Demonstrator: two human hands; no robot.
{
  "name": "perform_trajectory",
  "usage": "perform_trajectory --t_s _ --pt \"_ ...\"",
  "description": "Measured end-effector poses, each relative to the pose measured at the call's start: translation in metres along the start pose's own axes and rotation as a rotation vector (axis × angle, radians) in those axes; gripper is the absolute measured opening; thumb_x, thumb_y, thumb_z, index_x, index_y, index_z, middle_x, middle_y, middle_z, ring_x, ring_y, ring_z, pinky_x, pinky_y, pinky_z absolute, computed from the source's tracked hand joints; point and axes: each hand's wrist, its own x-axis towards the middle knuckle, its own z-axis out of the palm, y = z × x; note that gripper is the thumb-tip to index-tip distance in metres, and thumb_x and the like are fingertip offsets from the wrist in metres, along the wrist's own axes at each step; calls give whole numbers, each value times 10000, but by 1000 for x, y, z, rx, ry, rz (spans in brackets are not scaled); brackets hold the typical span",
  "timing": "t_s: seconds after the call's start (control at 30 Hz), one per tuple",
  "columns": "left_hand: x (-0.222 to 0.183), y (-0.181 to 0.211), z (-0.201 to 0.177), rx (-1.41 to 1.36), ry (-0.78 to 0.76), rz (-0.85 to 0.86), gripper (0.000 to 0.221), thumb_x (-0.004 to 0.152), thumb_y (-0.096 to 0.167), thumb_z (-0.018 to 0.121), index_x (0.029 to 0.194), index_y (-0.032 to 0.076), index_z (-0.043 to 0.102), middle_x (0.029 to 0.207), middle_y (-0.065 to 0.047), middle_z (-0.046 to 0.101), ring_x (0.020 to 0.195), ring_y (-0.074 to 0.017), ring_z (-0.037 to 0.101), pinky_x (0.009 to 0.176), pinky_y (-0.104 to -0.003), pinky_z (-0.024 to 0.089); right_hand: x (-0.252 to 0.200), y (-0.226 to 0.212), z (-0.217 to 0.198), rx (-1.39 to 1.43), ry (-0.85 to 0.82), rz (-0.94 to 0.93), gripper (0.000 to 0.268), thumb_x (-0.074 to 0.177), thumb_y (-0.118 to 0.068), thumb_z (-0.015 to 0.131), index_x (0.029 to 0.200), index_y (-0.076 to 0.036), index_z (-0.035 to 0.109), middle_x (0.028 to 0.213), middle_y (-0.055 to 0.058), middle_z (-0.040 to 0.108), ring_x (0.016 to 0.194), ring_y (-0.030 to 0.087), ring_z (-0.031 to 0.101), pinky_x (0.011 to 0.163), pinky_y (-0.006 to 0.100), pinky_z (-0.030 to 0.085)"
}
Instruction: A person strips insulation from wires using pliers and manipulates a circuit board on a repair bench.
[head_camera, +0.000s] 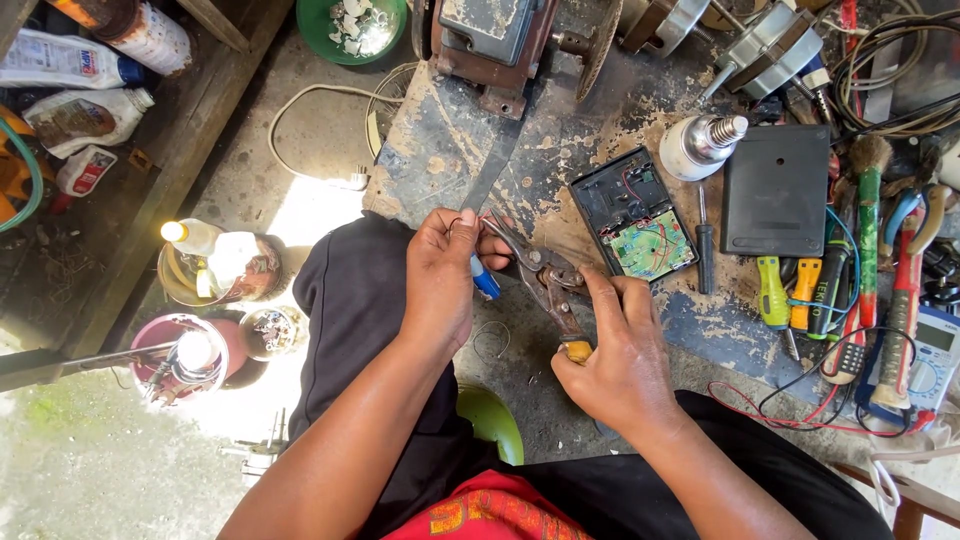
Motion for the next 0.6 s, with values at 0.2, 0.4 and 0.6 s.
perform_trajectory --t_s 0.2,0.4,0.6 --pt "-4 4 3 -2 -13 3 189 1059 165 550 900 92 479 963 -212 773 700 -197 767 587 -250 655 -1 5 6 -81 72 -72 937 573 -171 794 1478 -151 551 1187 129 472 1096 440 597 898 642 525" --pt "-6 2 3 9 -26 5 179 1051 141 559 898 85 486 998 -198 775 724 -194 769 614 -253 662 -1 8 6 -129 112 -88 919 596 -219 844 1467 -139 566 1195 137 482 1102 432 603 917 628 513" --pt "-3 -11 -3 49 -49 16 161 1037 115 587 908 67 505 990 -193 765 724 -199 761 620 -257 662 -3 9 7 -144 125 -108 909 604 -222 856 1462 -150 565 1196 130 468 1111 422 594 955 631 494"
